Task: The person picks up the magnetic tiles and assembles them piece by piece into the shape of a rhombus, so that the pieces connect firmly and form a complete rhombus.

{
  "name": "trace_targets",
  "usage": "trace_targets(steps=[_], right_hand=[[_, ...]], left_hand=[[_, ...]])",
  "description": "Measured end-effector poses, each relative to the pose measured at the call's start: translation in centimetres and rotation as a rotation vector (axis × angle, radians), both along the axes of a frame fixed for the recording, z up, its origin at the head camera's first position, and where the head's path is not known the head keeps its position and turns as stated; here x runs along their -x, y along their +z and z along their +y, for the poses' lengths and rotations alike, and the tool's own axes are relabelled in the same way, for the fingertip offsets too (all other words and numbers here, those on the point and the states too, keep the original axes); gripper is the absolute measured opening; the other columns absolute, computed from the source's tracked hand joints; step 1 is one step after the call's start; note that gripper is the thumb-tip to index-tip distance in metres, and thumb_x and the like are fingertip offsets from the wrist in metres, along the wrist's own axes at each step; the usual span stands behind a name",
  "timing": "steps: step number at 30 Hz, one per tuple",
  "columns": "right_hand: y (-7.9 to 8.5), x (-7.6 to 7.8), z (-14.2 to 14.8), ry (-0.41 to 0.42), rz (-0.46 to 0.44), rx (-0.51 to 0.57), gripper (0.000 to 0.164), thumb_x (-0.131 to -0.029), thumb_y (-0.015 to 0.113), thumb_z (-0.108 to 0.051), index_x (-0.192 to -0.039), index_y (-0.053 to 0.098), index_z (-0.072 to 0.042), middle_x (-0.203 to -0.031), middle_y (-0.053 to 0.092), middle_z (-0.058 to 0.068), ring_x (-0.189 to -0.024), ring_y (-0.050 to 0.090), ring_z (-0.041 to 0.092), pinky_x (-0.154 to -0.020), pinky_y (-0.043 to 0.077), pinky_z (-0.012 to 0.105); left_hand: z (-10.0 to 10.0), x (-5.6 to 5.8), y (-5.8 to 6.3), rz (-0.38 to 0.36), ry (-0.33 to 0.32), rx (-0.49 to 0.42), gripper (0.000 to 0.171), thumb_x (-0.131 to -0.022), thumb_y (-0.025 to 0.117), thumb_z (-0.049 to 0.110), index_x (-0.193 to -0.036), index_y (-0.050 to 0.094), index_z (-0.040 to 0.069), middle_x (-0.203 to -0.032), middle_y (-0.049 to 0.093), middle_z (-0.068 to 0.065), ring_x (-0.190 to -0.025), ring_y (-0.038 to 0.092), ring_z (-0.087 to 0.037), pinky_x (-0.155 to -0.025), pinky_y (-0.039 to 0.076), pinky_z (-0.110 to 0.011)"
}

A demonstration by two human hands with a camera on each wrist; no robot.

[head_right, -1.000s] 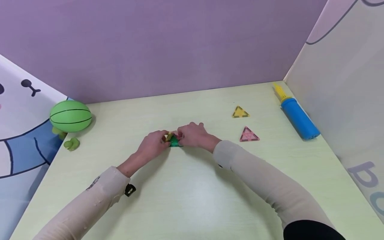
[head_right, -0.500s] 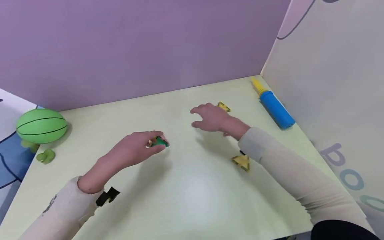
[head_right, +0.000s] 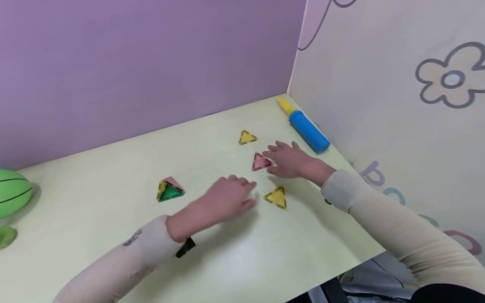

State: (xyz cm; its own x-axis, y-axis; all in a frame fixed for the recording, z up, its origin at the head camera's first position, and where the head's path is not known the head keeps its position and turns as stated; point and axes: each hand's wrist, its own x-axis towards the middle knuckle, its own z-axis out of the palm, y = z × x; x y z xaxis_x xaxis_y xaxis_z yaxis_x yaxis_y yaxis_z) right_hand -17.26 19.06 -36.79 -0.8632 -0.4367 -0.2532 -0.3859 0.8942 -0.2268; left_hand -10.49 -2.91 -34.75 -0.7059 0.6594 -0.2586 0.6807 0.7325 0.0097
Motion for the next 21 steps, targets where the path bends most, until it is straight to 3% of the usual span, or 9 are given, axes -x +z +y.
trace_targets(steps=[6, 10, 15, 21], right_hand=[[-0.8, -0.8, 1.8, -0.042, 0.012, 0.011, 0.063, -0.097, 0.064, -0.034, -0.152, 0.043, -0.011, -0.159, 0.037, 0.019, -0.151, 0.021, 0.046, -0.114, 0.014, 0.075], [-0.7, -0.7, 1.6, -0.045, 0.011, 0.018, 0.063, -0.097, 0.064, -0.034, -0.152, 0.043, -0.011, -0.160, 0.036, 0.019, -0.151, 0.021, 0.046, -0.113, 0.013, 0.075], [-0.9, -0.4, 1.5, -0.029, -0.005, 0.025, 0.062, -0.099, 0.062, -0.034, -0.152, 0.042, -0.010, -0.160, 0.036, 0.018, -0.151, 0.020, 0.045, -0.114, 0.015, 0.074], [-1.7, -0.2, 1.2, 0.030, -0.024, 0.068, 0.059, -0.100, 0.060, -0.032, -0.152, 0.043, -0.010, -0.160, 0.037, 0.017, -0.151, 0.022, 0.044, -0.115, 0.019, 0.072]], left_hand=[[4.4, -2.8, -3.1, -0.048, -0.151, 0.001, 0.063, -0.101, 0.046, 0.058, -0.152, 0.044, 0.021, -0.159, 0.040, 0.000, -0.145, 0.039, -0.026, -0.110, 0.043, -0.044], [4.9, -3.6, -4.5, -0.044, -0.141, 0.044, 0.072, -0.098, 0.045, 0.064, -0.154, 0.040, 0.018, -0.162, 0.036, 0.001, -0.148, 0.034, -0.025, -0.111, 0.040, -0.042], [4.1, -3.2, -4.9, -0.051, -0.114, 0.086, 0.076, -0.098, 0.044, 0.065, -0.157, 0.035, 0.017, -0.165, 0.029, 0.003, -0.151, 0.029, -0.024, -0.114, 0.036, -0.043], [0.9, -1.9, -5.2, -0.093, -0.151, 0.065, 0.075, -0.100, 0.044, 0.062, -0.158, 0.032, 0.017, -0.167, 0.025, 0.001, -0.154, 0.024, -0.025, -0.116, 0.036, -0.048]])
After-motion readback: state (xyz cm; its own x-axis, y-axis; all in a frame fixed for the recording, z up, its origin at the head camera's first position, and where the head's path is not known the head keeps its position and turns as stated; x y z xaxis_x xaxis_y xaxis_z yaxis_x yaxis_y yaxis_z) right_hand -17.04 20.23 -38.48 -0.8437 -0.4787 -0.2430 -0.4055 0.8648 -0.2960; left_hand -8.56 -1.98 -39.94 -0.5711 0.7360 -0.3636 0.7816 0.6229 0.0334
